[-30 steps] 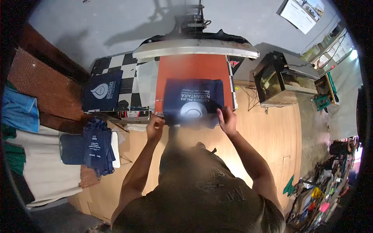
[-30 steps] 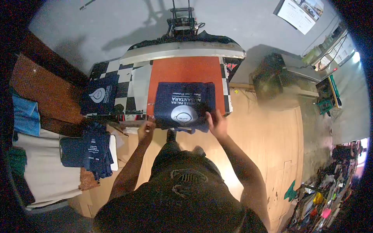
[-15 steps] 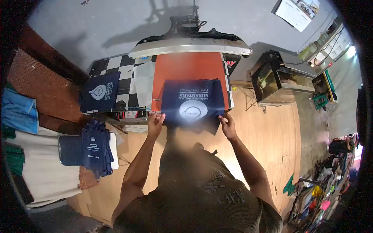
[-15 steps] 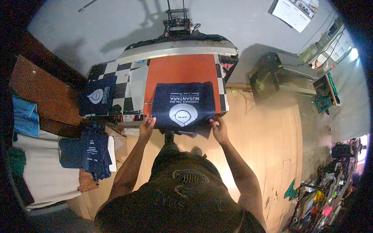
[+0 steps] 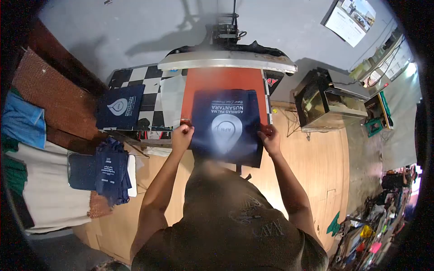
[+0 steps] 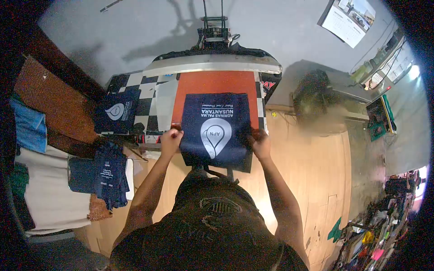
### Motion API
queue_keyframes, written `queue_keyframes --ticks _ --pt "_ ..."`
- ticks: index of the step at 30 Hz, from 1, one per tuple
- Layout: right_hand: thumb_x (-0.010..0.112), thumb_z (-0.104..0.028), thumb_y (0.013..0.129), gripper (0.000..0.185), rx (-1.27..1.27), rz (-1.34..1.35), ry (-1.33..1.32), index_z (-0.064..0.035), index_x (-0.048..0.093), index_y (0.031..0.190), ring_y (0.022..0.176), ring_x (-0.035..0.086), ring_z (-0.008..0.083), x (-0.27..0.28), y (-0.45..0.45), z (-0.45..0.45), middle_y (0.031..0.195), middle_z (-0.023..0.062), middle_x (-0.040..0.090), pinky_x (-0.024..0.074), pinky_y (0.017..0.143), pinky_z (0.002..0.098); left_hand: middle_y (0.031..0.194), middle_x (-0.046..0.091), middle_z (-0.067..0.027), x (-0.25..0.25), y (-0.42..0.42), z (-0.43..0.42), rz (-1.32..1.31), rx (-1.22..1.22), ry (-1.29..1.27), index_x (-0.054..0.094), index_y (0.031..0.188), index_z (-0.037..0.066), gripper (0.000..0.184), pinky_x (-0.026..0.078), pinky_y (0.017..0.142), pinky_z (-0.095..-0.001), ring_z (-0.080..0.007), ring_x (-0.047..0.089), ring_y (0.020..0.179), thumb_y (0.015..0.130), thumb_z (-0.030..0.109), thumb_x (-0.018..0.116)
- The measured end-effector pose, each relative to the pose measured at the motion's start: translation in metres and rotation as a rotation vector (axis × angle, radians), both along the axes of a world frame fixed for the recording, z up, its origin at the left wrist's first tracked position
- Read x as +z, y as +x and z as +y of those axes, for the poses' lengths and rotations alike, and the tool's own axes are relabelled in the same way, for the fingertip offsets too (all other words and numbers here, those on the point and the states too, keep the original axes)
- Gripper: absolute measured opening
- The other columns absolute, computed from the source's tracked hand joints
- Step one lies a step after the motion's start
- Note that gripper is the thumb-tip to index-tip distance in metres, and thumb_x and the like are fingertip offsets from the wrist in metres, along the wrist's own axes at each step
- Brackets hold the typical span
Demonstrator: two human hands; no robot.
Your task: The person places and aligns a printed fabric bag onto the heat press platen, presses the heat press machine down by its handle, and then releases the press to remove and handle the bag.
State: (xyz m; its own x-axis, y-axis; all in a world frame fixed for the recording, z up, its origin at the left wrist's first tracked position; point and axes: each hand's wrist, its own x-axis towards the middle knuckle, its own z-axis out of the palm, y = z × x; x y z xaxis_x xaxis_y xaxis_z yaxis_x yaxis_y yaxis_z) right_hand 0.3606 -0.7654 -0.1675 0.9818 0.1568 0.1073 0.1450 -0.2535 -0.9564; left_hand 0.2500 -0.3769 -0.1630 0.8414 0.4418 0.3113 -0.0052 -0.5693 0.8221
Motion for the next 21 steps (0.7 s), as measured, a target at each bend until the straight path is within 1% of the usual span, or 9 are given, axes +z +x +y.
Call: queue_keyframes --ticks 3,9,11,12,14,15,18,20,21 --pt "0.079 -0.006 0.081 0.027 -0.012 -0.008 -0.097 0.002 0.064 0.101 0.076 0.068 0.0157 0.028 0.021 0.011 0.085 0.0112 0.072 0.0529 0.07 0.0311 0.066 0.067 -0.0144 0.029 0.024 0.0 -0.003 0.035 0.094 0.065 0.073 0.002 0.024 0.05 0.057 -0.0384 -0.0282 0.067 0.058 0.083 0.02 0.077" --pt "0.077 -0.017 0.08 0.028 0.015 -0.283 -0.439 -0.001 0.067 0.101 0.067 0.071 0.0298 0.015 0.055 0.023 0.074 0.0163 0.07 0.0548 0.062 0.0429 0.072 0.07 -0.0144 0.039 0.055 0.01 0.112 0.053 0.268 0.065 0.075 0.003 0.022 0.053 0.062 -0.0437 -0.0342 0.069 0.067 0.082 0.02 0.078" --pt "0.075 -0.019 0.081 0.03 0.006 -0.156 -0.895 -0.003 0.066 0.105 0.083 0.07 0.0377 0.017 0.06 0.027 0.088 0.0183 0.071 0.0553 0.072 0.0491 0.078 0.072 -0.0139 0.047 0.058 0.006 0.197 0.068 0.332 0.066 0.079 0.004 0.02 0.054 0.065 -0.0446 -0.0338 0.07 0.073 0.082 0.02 0.078" --pt "0.075 -0.019 0.081 0.03 0.003 -0.158 -0.895 -0.003 0.066 0.105 0.083 0.07 0.0377 0.022 0.061 0.032 0.088 0.0183 0.071 0.0553 0.072 0.0491 0.087 0.072 -0.014 0.052 0.058 0.001 0.102 0.091 0.378 0.067 0.086 0.006 0.018 0.054 0.07 -0.0449 -0.0345 0.069 0.082 0.083 0.021 0.077" --pt "0.073 -0.019 0.082 0.036 -0.099 -0.533 -0.791 -0.0058 0.063 0.115 0.104 0.064 0.0408 0.036 0.056 0.046 0.112 0.0217 0.067 0.0529 0.084 0.0521 0.096 0.072 -0.0141 0.058 0.064 -0.007 0.01 0.112 0.424 0.067 0.094 0.007 0.02 0.054 0.074 -0.0453 -0.0352 0.068 0.09 0.083 0.021 0.076" --pt "0.073 -0.02 0.082 0.047 0.106 -0.464 -0.766 -0.0067 0.059 0.125 0.118 0.056 0.0437 0.044 0.059 0.053 0.129 0.0236 0.058 0.0496 0.094 0.0519 0.101 0.069 -0.0144 0.059 0.07 -0.013 -0.106 0.013 0.439 0.066 0.102 0.007 0.024 0.053 0.08 -0.0447 -0.0358 0.066 0.095 0.083 0.019 0.076" --pt "0.07 -0.02 0.084 0.054 0.222 -0.408 -0.599 -0.0048 0.053 0.133 0.122 0.053 0.0455 0.032 0.056 0.1 0.134 0.0252 0.055 0.0474 0.1 0.0514 0.112 0.067 -0.0175 0.063 0.09 -0.042 -0.129 -0.278 0.387 0.066 0.114 0.005 0.028 0.049 0.096 -0.0443 -0.0381 0.062 0.11 0.087 0.013 0.071" --pt "0.054 -0.031 0.099 0.054 0.358 -0.531 -0.622 -0.0035 0.049 0.144 0.143 0.035 0.0436 0.039 0.049 0.129 0.148 0.0265 0.046 0.0325 0.117 0.0526 0.132 0.061 -0.021 0.056 0.106 -0.057 -0.159 -0.421 0.383 0.061 0.131 0.006 0.042 0.043 0.108 -0.0478 -0.0408 0.054 0.128 0.091 0.016 0.067" --pt "0.054 -0.031 0.099 0.054 0.357 -0.531 -0.623 -0.0035 0.049 0.144 0.143 0.035 0.0436 0.035 0.048 0.135 0.148 0.0265 0.046 0.0325 0.117 0.0526 0.132 0.061 -0.021 0.046 0.11 -0.059 -0.16 -0.422 0.382 0.061 0.131 0.006 0.042 0.043 0.108 -0.0478 -0.0408 0.054 0.128 0.091 0.016 0.067"
